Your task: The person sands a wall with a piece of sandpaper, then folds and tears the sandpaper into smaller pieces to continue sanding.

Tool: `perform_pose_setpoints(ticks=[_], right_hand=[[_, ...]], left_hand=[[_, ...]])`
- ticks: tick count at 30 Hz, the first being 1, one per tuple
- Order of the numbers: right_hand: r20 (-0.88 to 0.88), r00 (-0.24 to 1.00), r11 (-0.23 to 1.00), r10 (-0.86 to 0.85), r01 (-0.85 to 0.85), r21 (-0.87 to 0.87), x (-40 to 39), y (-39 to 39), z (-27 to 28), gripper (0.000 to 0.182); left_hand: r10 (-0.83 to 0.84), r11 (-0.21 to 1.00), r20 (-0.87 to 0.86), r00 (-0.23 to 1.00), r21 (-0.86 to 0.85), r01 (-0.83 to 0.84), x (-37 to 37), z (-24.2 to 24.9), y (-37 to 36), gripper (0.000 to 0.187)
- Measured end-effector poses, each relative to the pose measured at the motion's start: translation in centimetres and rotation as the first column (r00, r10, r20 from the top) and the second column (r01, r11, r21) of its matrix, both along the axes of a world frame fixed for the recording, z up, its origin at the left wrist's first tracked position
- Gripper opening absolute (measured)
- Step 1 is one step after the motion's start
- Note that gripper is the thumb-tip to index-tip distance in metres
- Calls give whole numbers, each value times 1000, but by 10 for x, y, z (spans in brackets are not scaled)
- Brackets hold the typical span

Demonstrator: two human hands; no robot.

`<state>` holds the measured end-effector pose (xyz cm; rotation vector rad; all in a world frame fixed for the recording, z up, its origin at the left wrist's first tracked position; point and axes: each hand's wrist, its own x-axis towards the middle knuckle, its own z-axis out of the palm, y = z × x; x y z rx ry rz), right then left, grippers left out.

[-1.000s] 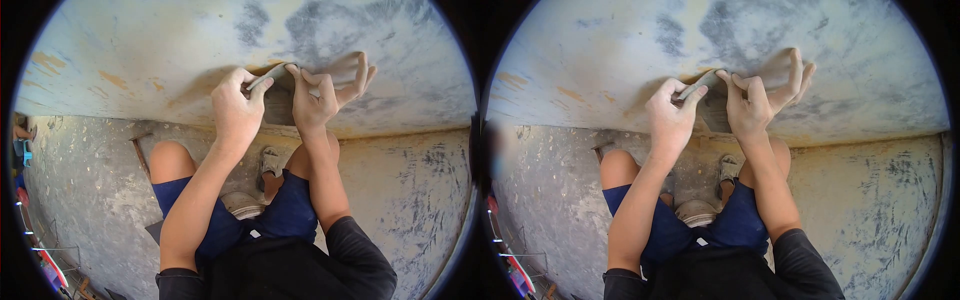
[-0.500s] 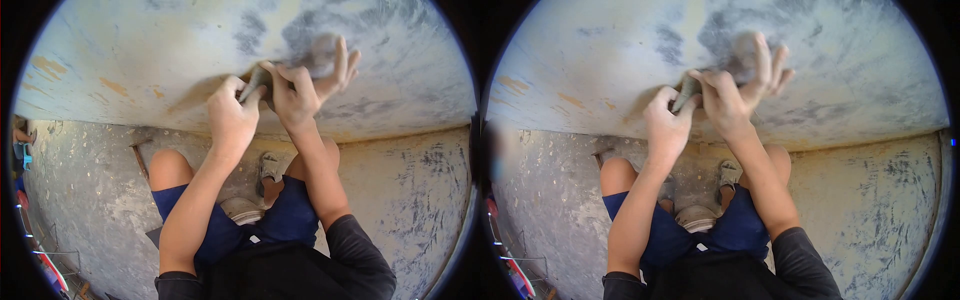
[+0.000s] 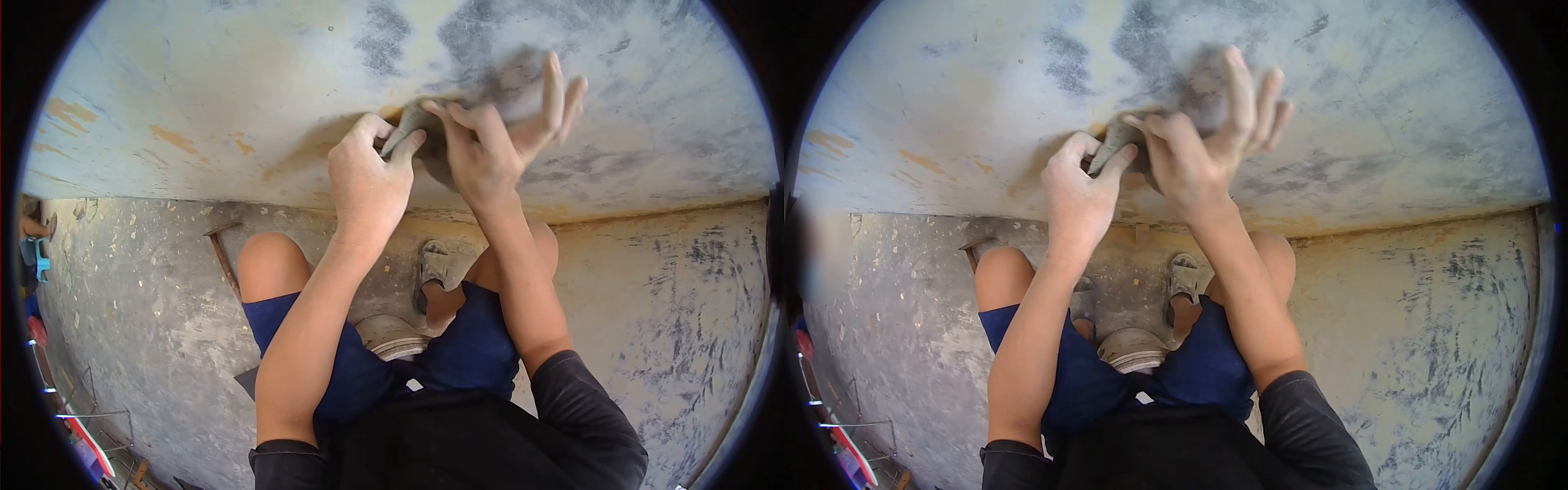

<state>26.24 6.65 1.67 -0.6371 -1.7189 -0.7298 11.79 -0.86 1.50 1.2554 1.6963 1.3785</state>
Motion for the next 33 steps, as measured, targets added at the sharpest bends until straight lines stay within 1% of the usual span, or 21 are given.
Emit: perform_pose_setpoints(ticks=[2,3,4,6,8,10,11,12,14,15,18,20,22,23,24,26,27,28,30,31,33], right_hand=[[-58,997,993,-59,53,-108,14,-7,-4,40],[-66,994,992,-83,77,-100,9,-7,-1,40],[-69,994,991,-86,78,-105,1,-5,1,40],[-23,1000,996,-5,7,90,-19,11,6,40],[2,1000,995,-2,2,99,-18,11,3,39],[-11,1000,999,5,-5,34,-11,8,0,39],[54,997,998,-64,64,-12,1,0,1,35],[52,997,998,-57,58,-8,6,-6,0,35],[17,989,981,-149,150,-124,5,-11,-1,36],[1,996,995,-86,86,-48,-6,-5,2,37],[33,996,996,-85,86,-21,-28,-7,12,36],[57,993,994,-100,102,-38,-12,-7,5,36],[-25,1000,997,8,-10,-77,6,1,-6,36],[-33,998,993,-52,49,-104,15,-4,-10,36],[-38,998,994,-44,40,-102,6,-2,-7,36],[-42,999,1000,-3,3,-7,-10,4,-1,35],[-27,999,999,17,-17,31,-21,6,5,34],[-23,1000,1000,5,-4,20,-21,7,4,34],[33,999,999,14,-15,45,-18,9,2,34],[8,1000,1000,17,-17,18,-15,6,-1,34],[-18,1000,1000,-10,9,-17,9,-2,-8,34]], left_hand=[[-18,999,-27,999,31,18,4,-8,2,29],[-10,996,2,1000,90,10,5,-9,2,27],[-12,996,-1,1000,85,12,3,-10,1,27],[55,996,-72,996,74,-50,0,-10,3,26],[76,991,-5,997,111,-75,1,-6,-1,27],[62,991,17,998,117,-63,0,-6,0,29],[35,997,-37,999,76,-32,-1,-10,0,29],[41,996,-38,998,80,-38,-1,-12,0,29],[25,990,-4,1000,141,-24,1,-14,0,29],[31,991,-16,999,133,-29,-1,-13,0,29],[58,994,55,997,89,-63,-6,-4,-3,29],[45,996,66,997,79,-51,-5,-6,-3,29],[27,998,-23,999,54,-26,-4,-9,-3,29],[22,998,4,1000,63,-23,-2,-9,-3,30],[31,997,-1,1000,65,-31,-3,-10,-2,30],[43,991,-8,999,127,-42,-3,-12,-1,29],[65,995,-28,997,80,-63,-5,-10,0,29],[77,992,14,997,102,-78,-4,-9,-1,29],[58,997,53,997,46,-60,-4,-3,-3,29],[60,997,56,997,51,-63,-2,-5,-2,29],[21,998,-40,999,63,-18,1,-11,-1,29]])
